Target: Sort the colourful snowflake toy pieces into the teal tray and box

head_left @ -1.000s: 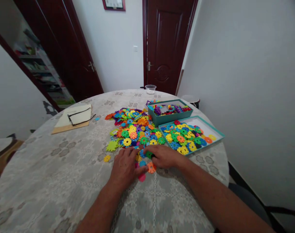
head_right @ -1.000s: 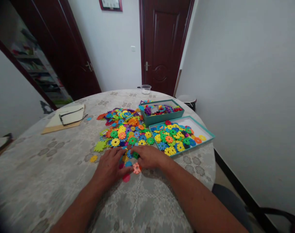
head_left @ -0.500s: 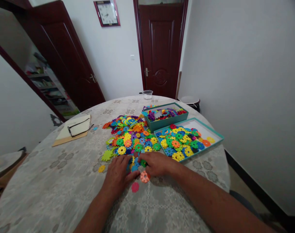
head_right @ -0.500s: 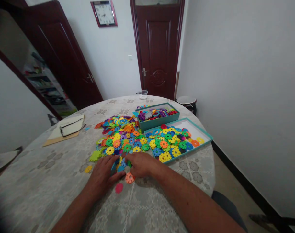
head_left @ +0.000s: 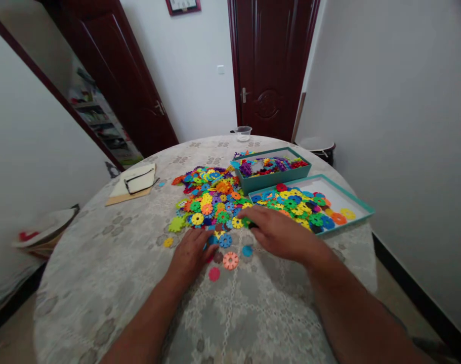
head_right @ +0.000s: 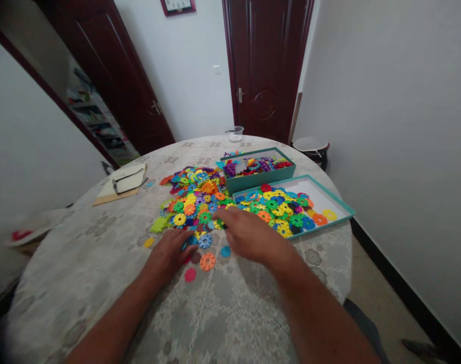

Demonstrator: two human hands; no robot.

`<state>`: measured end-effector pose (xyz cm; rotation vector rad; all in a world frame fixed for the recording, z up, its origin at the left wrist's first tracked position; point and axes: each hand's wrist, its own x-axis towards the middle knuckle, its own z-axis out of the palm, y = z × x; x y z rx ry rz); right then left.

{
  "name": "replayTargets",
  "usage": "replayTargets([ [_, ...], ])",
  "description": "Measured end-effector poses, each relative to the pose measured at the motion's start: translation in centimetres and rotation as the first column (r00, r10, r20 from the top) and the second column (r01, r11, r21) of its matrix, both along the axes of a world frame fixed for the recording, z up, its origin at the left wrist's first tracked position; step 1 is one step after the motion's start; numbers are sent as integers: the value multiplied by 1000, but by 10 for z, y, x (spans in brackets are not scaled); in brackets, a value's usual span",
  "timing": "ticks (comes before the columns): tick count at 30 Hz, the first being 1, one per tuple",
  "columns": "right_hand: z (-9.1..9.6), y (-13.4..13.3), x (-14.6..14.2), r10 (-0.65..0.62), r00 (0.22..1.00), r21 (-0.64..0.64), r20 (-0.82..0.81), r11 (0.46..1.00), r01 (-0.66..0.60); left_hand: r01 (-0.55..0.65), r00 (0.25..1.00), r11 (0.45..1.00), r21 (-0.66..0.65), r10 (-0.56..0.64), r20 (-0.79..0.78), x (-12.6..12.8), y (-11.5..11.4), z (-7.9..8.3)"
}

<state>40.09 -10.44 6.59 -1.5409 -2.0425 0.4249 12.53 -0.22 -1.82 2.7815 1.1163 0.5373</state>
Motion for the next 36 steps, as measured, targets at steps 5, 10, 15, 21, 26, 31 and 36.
replayTargets([
  [5,8,-23,68,-210,974,60,83,977,205,-19,999,998,-57,21,37,0,-4,1],
  [10,-17,-26,125,-354,917,98,182,935,341,9,996,990,-142,3,88,2,-8,0],
  [15,-22,-15,131,-527,830,222,182,844,488,-27,975,969,-247,80,206,6,-14,9],
  [21,6,-10,48,-307,952,277,15,916,291,-3,899,845,-535,236,368,14,-31,40],
  [26,0,-19,-38,157,986,128,-65,981,-147,215,812,656,-723,291,506,23,-46,56],
  [31,-18,-18,-69,232,972,24,-46,973,-231,303,739,520,-798,401,542,28,-59,50],
  [36,-20,-14,-62,239,971,-7,-26,971,-239,394,675,353,-848,516,528,31,-67,42],
])
